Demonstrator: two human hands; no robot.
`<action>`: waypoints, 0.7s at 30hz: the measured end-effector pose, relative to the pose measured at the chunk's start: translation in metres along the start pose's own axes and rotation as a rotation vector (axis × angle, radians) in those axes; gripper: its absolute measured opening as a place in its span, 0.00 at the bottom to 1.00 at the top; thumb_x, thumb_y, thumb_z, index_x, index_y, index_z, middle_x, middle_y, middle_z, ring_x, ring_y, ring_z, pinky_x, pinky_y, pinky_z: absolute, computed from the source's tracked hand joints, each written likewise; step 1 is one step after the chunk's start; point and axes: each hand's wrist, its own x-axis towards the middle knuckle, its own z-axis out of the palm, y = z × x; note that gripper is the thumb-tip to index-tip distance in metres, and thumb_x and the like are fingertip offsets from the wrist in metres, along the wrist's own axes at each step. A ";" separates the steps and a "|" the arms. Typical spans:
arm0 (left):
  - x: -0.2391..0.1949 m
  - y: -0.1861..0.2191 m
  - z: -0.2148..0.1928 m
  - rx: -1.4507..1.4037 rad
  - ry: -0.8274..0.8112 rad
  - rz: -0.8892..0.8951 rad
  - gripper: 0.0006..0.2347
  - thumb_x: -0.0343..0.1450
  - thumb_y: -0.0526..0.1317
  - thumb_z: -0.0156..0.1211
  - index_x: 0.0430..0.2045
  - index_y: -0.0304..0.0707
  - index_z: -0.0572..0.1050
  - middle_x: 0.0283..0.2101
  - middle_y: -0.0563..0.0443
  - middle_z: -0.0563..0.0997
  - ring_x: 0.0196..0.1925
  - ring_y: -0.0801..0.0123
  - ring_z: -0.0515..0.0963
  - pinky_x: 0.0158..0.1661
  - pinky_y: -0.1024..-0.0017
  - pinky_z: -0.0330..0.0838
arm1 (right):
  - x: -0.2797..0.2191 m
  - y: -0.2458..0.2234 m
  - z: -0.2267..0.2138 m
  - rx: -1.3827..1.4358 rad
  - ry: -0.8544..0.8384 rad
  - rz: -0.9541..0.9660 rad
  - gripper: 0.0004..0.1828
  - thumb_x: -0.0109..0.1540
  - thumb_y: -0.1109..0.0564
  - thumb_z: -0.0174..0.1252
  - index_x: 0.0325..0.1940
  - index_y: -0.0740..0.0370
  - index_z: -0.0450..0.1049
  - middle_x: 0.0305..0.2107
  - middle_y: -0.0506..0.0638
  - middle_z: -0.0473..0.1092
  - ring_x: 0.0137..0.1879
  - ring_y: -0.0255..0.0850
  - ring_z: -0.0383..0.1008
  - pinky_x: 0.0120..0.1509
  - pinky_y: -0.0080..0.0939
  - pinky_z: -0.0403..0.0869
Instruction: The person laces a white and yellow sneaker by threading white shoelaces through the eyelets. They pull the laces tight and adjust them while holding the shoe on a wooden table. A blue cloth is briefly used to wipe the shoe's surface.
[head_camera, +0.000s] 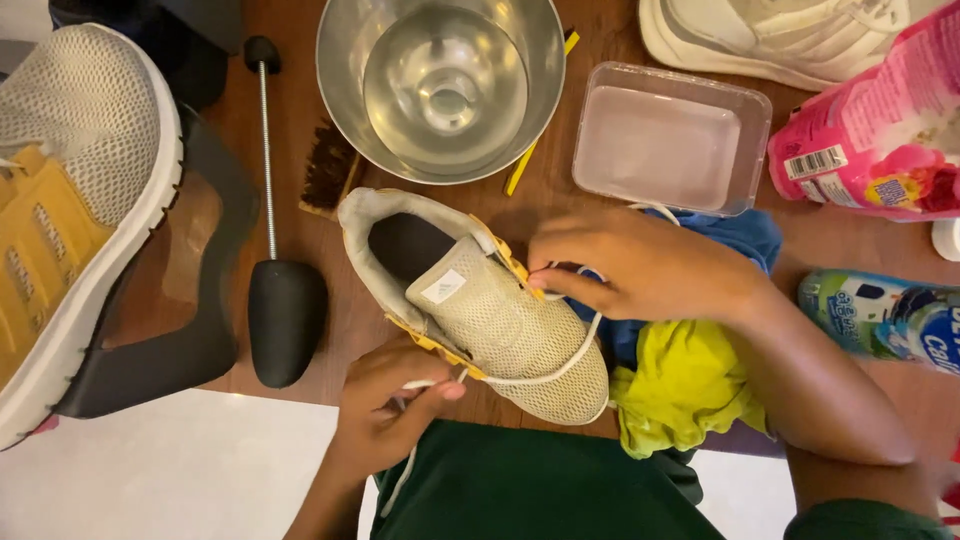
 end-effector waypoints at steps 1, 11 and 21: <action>-0.002 0.000 -0.005 0.001 -0.001 -0.004 0.07 0.72 0.37 0.62 0.24 0.38 0.75 0.21 0.55 0.74 0.21 0.74 0.66 0.26 0.74 0.60 | 0.000 0.002 -0.001 0.004 0.000 0.000 0.09 0.69 0.51 0.52 0.40 0.51 0.77 0.35 0.43 0.75 0.37 0.38 0.77 0.39 0.42 0.71; -0.027 -0.016 -0.037 -0.973 -0.060 0.199 0.03 0.81 0.39 0.49 0.40 0.45 0.70 0.34 0.47 0.71 0.35 0.59 0.72 0.44 0.58 0.83 | -0.001 0.012 -0.001 -0.058 0.005 -0.003 0.09 0.68 0.49 0.53 0.40 0.51 0.77 0.35 0.43 0.75 0.37 0.39 0.76 0.35 0.44 0.70; 0.002 0.023 -0.010 0.795 0.136 0.159 0.18 0.68 0.52 0.70 0.21 0.38 0.72 0.17 0.57 0.68 0.17 0.71 0.66 0.22 0.73 0.63 | -0.003 0.012 0.000 -0.086 0.071 -0.012 0.09 0.66 0.50 0.57 0.42 0.54 0.80 0.35 0.44 0.80 0.39 0.37 0.82 0.45 0.41 0.77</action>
